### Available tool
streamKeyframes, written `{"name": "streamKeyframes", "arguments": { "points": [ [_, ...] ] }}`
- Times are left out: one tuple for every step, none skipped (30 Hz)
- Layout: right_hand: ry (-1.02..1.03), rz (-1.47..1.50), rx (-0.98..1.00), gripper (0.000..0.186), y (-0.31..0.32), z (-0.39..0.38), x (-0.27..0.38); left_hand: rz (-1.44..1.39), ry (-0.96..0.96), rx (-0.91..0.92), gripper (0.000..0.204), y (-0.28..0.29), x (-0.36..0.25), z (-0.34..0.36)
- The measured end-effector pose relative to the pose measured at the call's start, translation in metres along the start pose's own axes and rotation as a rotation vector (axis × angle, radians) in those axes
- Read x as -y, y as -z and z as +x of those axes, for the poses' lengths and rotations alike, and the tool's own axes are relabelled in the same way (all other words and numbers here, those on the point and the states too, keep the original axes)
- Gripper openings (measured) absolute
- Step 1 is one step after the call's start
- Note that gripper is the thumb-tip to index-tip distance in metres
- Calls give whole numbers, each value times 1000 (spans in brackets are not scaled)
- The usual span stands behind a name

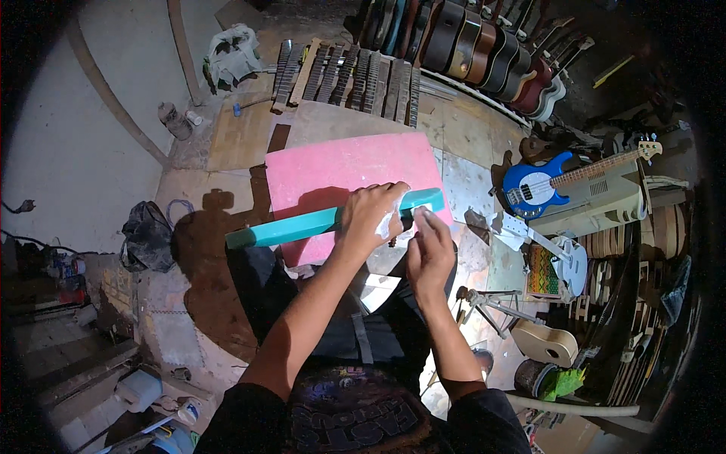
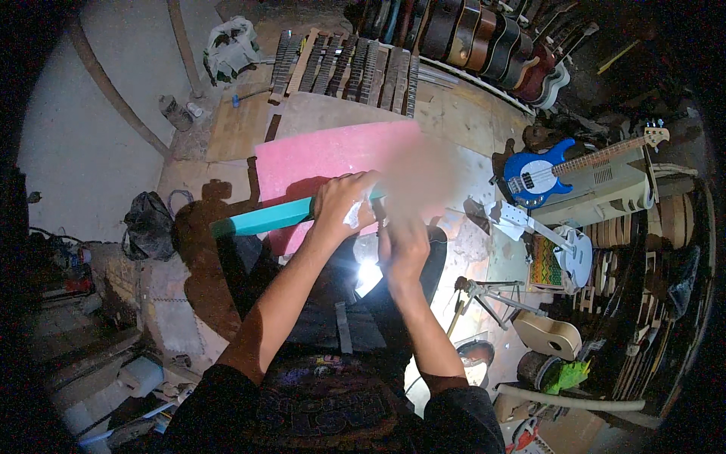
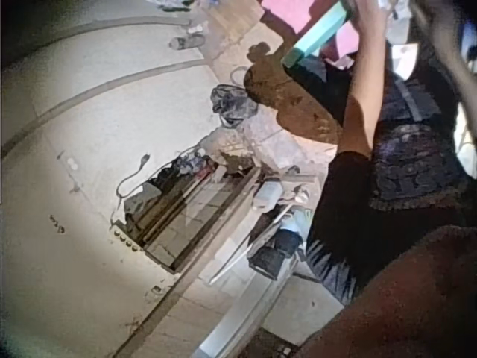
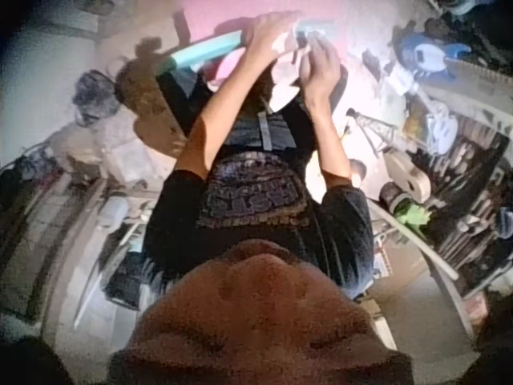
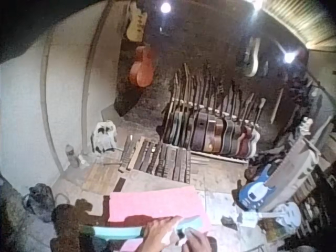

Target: The person sands the sides and front of a teal guitar body using a small piece of sandpaper held by hand, occasionally wiping the surface with a cloth.

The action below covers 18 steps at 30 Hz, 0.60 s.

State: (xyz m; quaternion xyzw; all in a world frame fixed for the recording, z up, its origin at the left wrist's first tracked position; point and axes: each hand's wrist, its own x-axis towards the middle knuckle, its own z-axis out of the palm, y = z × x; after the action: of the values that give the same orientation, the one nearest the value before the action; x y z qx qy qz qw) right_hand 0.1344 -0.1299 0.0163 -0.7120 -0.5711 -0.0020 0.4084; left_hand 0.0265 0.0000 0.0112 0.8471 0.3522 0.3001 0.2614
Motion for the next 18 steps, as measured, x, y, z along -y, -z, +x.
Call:
{"name": "streamKeyframes", "arguments": {
  "points": [
    [-10,11,-4,45,1,2,-3,-2,-13,-12,34,-3,3,0],
    [-16,19,-7,46,4,8,-8,-7,-26,-28,34,-4,3,1],
    [-22,27,-11,46,6,14,-12,-10,-28,-31,34,-4,3,1],
    [-131,95,-45,46,5,17,-17,-13,-30,-34,34,-4,3,1],
    [-104,84,-48,46,3,13,-14,-12,-29,-32,34,-5,5,1],
    [-77,73,-52,46,-1,7,-7,-7,-26,-36,34,-7,6,0],
    [-50,62,-55,46,-3,2,-2,-2,-24,-39,34,-10,8,-1],
    [48,23,-23,47,-4,-2,2,4,-23,-42,33,-10,7,-1],
    [23,52,9,47,-4,-3,6,14,-17,-27,33,-9,7,-1],
    [20,83,-22,46,-5,-1,-1,25,-11,-12,33,-9,6,-1],
    [20,113,-52,46,-4,5,-7,35,-5,1,32,-8,5,0],
    [-66,128,-71,46,-4,8,-8,25,-12,-9,32,-6,5,1],
    [-37,97,-71,45,-4,8,-5,14,-19,-19,31,-5,4,1],
    [-10,65,-74,45,-7,6,0,5,-29,-27,31,-4,4,2],
    [17,33,-77,44,-7,4,3,-1,-32,-25,31,-4,4,2],
    [45,51,-30,43,-6,-1,3,-7,-36,-24,30,-6,5,1],
    [26,42,-40,43,-5,1,1,-15,-37,-24,30,-5,5,-1],
    [8,33,-50,44,-1,6,-3,-8,-31,-25,30,-5,5,0]
  ]
}}
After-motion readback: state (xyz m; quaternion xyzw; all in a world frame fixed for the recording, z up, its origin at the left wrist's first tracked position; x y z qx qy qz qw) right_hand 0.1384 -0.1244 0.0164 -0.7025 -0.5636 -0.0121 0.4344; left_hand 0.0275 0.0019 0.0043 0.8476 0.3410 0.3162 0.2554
